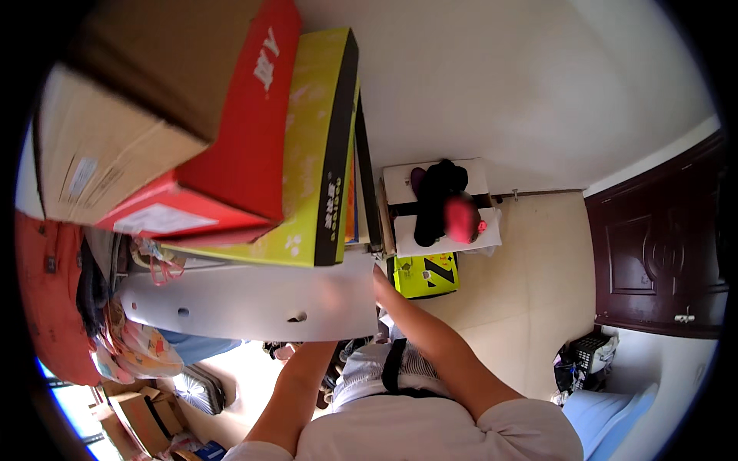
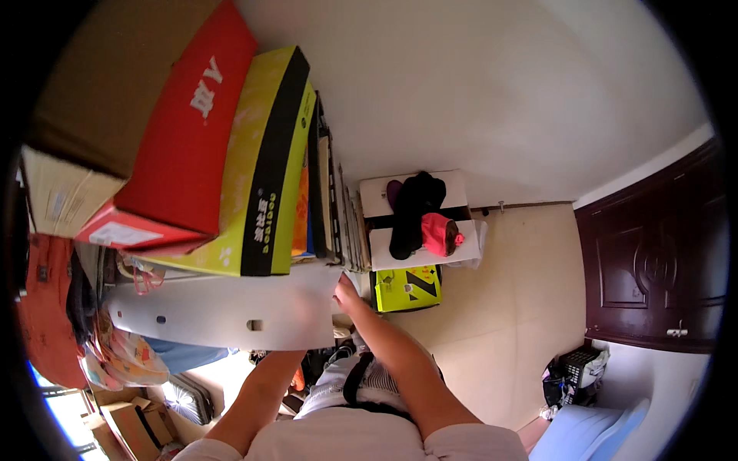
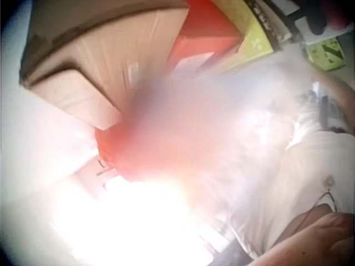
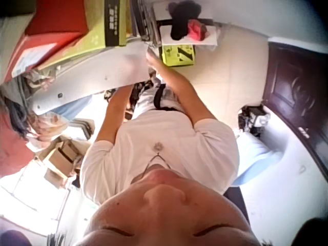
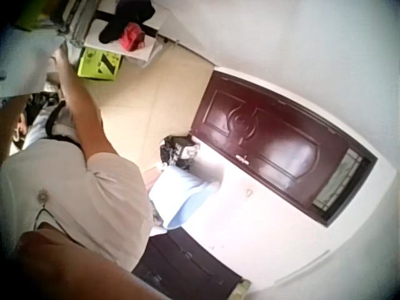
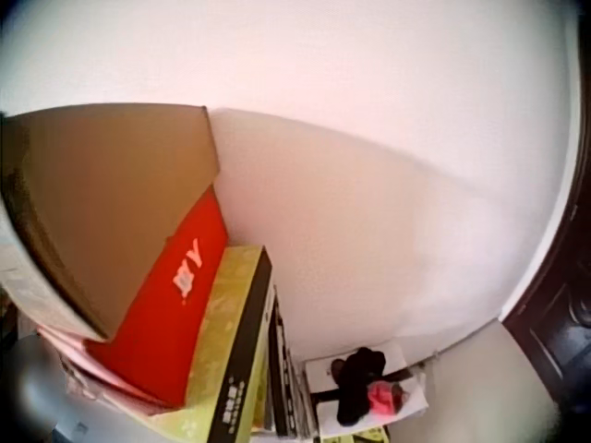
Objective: The person picks up several different pairs of shoes and slippers from a pile on the floor and places them one at a time into the compartments of a plastic shoe rack.
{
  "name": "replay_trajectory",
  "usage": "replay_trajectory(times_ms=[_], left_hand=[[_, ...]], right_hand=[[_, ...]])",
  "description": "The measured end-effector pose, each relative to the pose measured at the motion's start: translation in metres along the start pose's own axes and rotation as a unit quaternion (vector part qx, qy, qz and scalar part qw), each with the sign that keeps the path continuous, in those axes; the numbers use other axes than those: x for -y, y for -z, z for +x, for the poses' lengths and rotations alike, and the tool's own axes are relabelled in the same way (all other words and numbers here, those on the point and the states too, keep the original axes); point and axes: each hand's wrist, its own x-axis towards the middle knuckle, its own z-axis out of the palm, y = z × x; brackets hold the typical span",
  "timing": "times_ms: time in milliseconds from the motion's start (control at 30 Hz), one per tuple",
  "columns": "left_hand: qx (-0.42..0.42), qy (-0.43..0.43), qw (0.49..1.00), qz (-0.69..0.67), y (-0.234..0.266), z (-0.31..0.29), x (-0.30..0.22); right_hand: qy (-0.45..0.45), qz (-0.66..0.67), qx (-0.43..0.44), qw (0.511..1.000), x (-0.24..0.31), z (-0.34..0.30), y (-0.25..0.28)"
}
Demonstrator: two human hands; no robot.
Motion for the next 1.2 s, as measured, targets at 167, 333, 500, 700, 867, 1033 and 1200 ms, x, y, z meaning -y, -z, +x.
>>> replay_trajectory(times_ms=[167, 333, 500, 700, 867, 1033, 1200], left_hand=[[0.013, 0.018, 1.000, 0.003, 0.009, -0.002, 0.020], [0.005, 0.023, 1.000, 0.001, 0.023, 0.006, 0.031], [0.031, -0.012, 0.998, -0.051, -0.004, 0.024, 0.009], [0.073, 0.040, 0.980, -0.183, 0.019, 0.010, 0.013], [0.194, 0.138, 0.897, -0.372, 0.027, 0.003, 0.008], [-0.050, 0.055, 0.929, -0.362, -0.001, -0.036, 0.036], [-0.074, 0.060, 0.892, -0.442, -0.007, -0.039, 0.010]], right_hand=[[0.030, 0.036, 0.009, 0.999, -0.007, 0.000, -0.012], [0.023, 0.036, 0.030, 0.999, 0.012, -0.013, -0.041], [0.105, -0.016, 0.034, 0.994, -0.003, -0.008, 0.001], [0.140, -0.064, 0.083, 0.985, -0.044, -0.049, -0.022], [0.107, 0.073, 0.106, 0.986, -0.069, -0.041, 0.005], [0.102, 0.181, 0.142, 0.968, -0.081, -0.055, -0.016], [0.137, 0.218, 0.195, 0.947, -0.085, -0.055, -0.010]])
